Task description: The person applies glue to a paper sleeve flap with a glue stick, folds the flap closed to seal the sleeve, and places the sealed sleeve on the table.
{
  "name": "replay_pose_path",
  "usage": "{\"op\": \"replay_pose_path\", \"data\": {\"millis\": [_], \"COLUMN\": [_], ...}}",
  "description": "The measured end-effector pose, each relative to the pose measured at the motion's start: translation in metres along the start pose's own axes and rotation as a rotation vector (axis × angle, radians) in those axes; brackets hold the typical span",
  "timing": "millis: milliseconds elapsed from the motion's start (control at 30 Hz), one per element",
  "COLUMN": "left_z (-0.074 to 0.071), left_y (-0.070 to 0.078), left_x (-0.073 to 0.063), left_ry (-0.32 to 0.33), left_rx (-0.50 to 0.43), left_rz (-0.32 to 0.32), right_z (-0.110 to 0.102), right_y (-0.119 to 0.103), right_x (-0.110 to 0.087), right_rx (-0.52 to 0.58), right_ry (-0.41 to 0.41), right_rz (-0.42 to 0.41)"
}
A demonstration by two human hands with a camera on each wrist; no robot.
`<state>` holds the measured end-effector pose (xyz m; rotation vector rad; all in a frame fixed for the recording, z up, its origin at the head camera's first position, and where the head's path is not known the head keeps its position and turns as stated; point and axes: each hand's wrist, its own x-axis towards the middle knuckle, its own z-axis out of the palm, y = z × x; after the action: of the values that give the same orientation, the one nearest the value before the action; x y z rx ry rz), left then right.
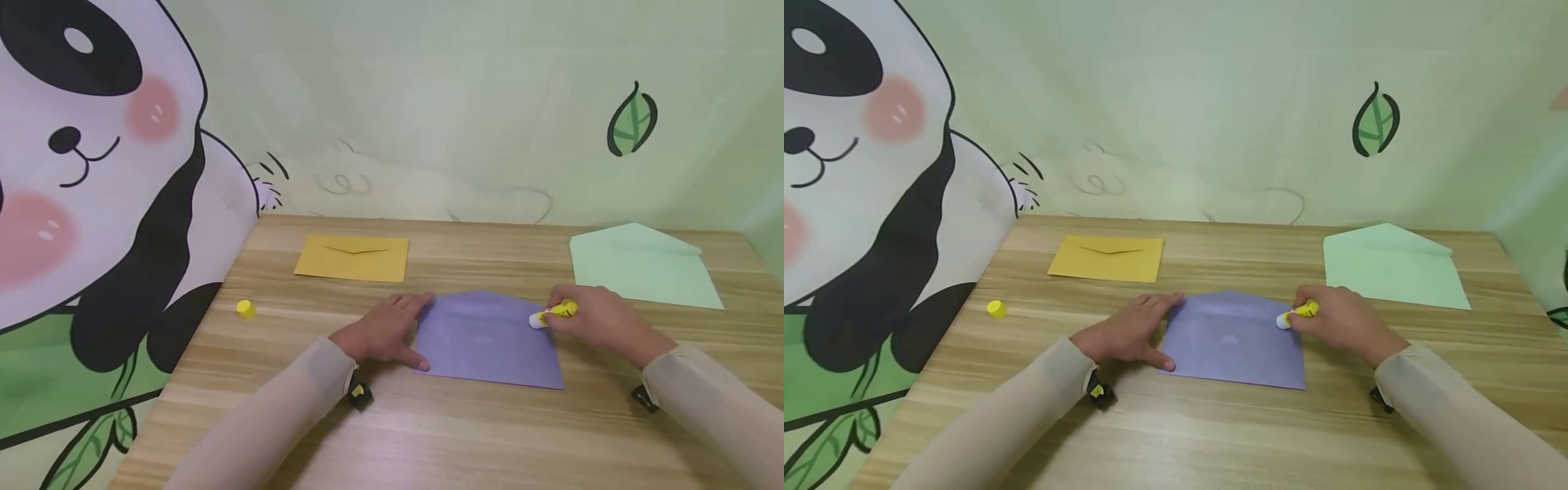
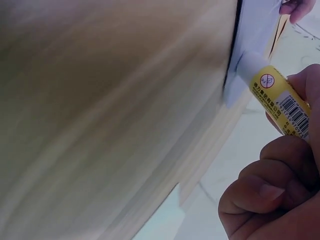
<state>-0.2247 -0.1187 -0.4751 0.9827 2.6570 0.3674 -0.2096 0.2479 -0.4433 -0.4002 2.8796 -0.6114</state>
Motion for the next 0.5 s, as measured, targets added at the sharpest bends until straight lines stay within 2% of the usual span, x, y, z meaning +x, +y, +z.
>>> {"op": "replay_pose_path", "data": {"millis": [300,500], "left_z": [0.003,0.000], "left_y": [-0.002,-0.001], "left_x": [0.002,0.001], "left_ry": [-0.008,-0.002], "left_rx": [-0.006,-0.005], "left_rz": [-0.002,0.013], "right_z": [0.010,0.018], "right_y": [-0.022,-0.039], "right_x": [0.017,0.028], "right_rx": [-0.002,-0.003], "right_ry": [-0.024,-0.008], "right_rz": [-0.055,-0.103]}}
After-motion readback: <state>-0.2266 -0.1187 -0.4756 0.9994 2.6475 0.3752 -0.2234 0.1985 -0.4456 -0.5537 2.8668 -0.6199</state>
